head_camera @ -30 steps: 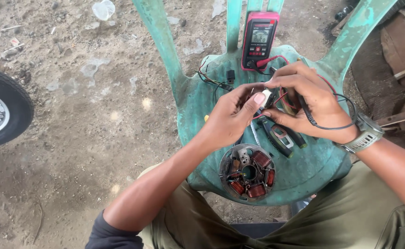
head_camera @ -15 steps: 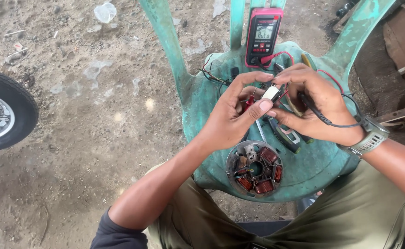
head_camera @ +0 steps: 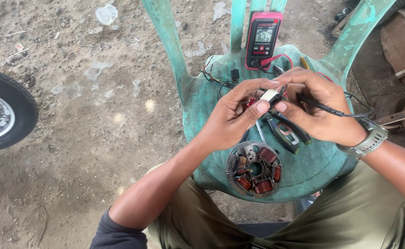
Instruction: The person tests a small black electrical component and a white connector using a multimeter, checking for continuity. They then test the windings of a stator assembly by touching the probes to the copper coils and wires.
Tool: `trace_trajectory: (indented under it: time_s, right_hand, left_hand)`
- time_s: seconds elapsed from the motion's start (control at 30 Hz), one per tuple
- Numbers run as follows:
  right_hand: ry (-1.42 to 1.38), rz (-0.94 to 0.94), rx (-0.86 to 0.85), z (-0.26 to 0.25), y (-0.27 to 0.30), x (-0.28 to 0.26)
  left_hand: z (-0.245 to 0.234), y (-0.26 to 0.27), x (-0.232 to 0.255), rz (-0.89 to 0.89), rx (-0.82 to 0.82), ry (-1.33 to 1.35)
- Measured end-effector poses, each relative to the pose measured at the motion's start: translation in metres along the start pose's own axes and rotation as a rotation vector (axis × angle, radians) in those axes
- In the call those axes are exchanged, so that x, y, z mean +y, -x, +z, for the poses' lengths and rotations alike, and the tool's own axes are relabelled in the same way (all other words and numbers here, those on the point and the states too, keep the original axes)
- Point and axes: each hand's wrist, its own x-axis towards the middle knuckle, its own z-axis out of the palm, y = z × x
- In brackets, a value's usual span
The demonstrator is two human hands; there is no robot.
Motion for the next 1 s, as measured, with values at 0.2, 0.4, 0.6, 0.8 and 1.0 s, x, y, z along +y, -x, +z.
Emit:
trace_trajectory:
  time_s: [0.2,0.4,0.6,0.8,1.0]
  right_hand:
    - [-0.016,0.026,-0.033,0.0,-0.004,-0.008]
    - [-0.061,0.053,-0.058,0.001,-0.003,-0.007]
    - [-0.132,0.032,-0.096,0.0,-0.003,-0.007]
    - [-0.136,-0.003,-0.127,-0.002,-0.003,-0.004]
    - [-0.147,-0.011,-0.133,-0.005,-0.004,-0.008]
  left_hand:
    - [0.0,-0.002,0.0,0.035,-0.002,0.005]
    - [-0.003,0.0,-0.001,0.051,-0.026,-0.016]
    - [-0.005,0.002,-0.009,0.122,-0.017,-0.126]
    - [-0.007,0.002,-0.006,0.133,-0.039,-0.197]
    - [-0.006,0.004,-0.002,0.145,-0.068,-0.15]
